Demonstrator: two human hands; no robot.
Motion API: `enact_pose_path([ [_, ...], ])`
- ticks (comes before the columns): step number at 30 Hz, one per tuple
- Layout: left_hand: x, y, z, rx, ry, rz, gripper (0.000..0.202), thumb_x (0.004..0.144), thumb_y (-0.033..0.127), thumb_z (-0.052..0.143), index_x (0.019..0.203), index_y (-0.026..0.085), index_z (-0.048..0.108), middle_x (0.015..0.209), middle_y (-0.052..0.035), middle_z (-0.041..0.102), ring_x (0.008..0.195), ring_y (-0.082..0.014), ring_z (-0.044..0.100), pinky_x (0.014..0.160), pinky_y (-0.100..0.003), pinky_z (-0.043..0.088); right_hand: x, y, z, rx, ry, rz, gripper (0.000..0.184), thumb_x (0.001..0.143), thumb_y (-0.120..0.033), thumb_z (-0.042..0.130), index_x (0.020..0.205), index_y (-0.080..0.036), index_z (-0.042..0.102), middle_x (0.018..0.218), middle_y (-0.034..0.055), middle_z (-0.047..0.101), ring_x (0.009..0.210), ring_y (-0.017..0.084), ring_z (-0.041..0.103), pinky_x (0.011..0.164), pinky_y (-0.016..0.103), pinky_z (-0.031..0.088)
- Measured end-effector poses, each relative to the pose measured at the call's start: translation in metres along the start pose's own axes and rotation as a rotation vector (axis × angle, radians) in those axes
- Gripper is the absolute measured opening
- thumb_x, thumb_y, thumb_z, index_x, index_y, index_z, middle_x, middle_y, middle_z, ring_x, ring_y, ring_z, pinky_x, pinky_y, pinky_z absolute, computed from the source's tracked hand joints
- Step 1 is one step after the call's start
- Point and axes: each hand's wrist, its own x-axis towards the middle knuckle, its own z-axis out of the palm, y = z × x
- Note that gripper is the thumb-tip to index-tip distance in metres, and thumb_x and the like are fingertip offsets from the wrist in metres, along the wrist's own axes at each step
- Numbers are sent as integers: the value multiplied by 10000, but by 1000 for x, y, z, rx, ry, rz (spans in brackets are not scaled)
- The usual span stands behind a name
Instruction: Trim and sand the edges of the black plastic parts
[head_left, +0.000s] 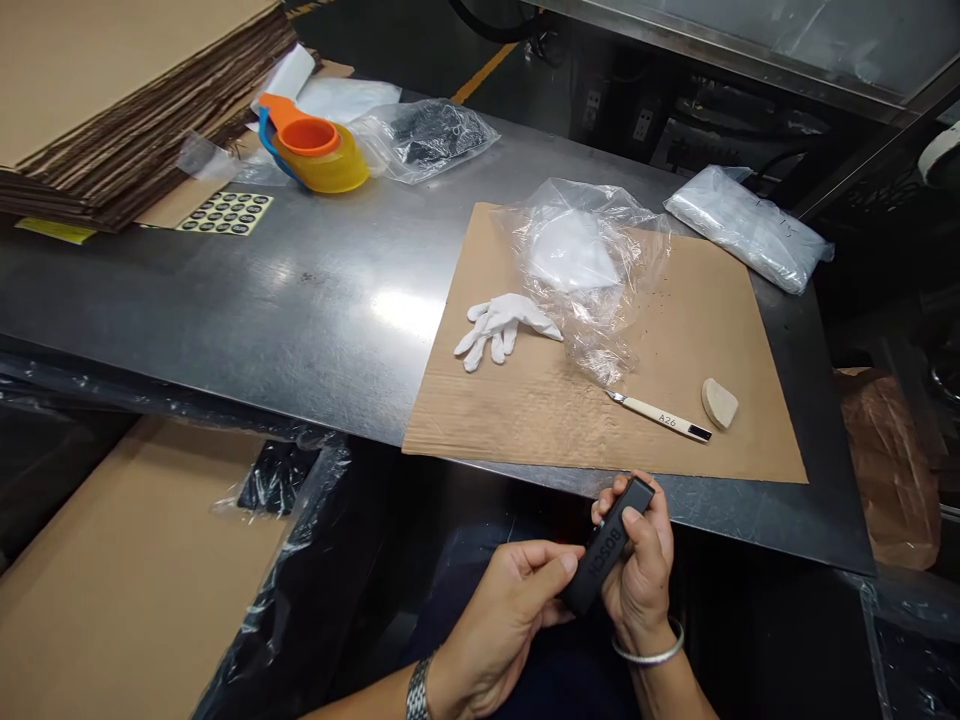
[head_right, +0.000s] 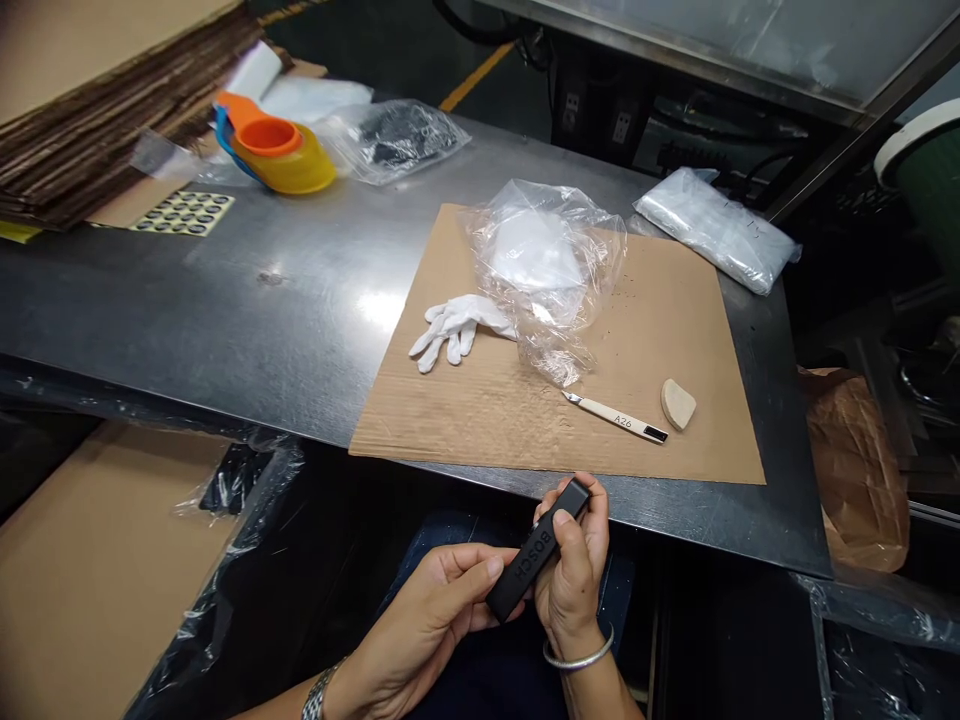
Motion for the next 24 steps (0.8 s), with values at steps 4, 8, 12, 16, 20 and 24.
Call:
enact_pose_path([
  [4,-3,5,4,16,-34,6,280,711,361,689,826,109,730,759,-86,680,701,-145,574,717,-290,455,4,0,-2,59,25,54,283,721,-246,615,985,-237,512,863,-14,519,715,114,509,634,244,428],
  [8,-1,5,3,36,-17,-2,292,707,376,686,807,104,712,739,-74,663,695,-151,577,716,-304,455,3,-1,-1,67,45,80,280,713,-248,623,972,-231,517,849,-15,528,708,113,513,630,242,433],
  [12,4,-3,-2,83,34,19,270,700,362,696,819,123,660,730,-50,638,681,-147,571,673,-298,443,0,-1,1,25,30,16,323,705,-245,635,1005,-247,514,868,-20,536,713,111,520,640,244,437],
  [16,5,-8,-7,108,36,34,313,690,321,703,918,119,636,779,-60,637,719,-157,571,701,-309,433,1,-1,2,39,57,35,310,703,-247,637,988,-242,515,849,-23,538,697,108,521,630,242,438],
  [20,0,-7,-8,117,35,34,410,666,327,709,1005,108,633,874,-95,646,820,-198,573,787,-355,435,4,-1,1,94,86,100,278,696,-235,632,949,-226,518,831,-20,544,695,108,521,621,234,438],
  [24,-4,-6,-8,91,31,36,440,641,331,720,1017,115,646,930,-107,643,883,-230,562,846,-402,433,5,-3,1,120,99,118,249,693,-230,629,919,-217,528,824,-20,542,691,105,518,614,226,437],
])
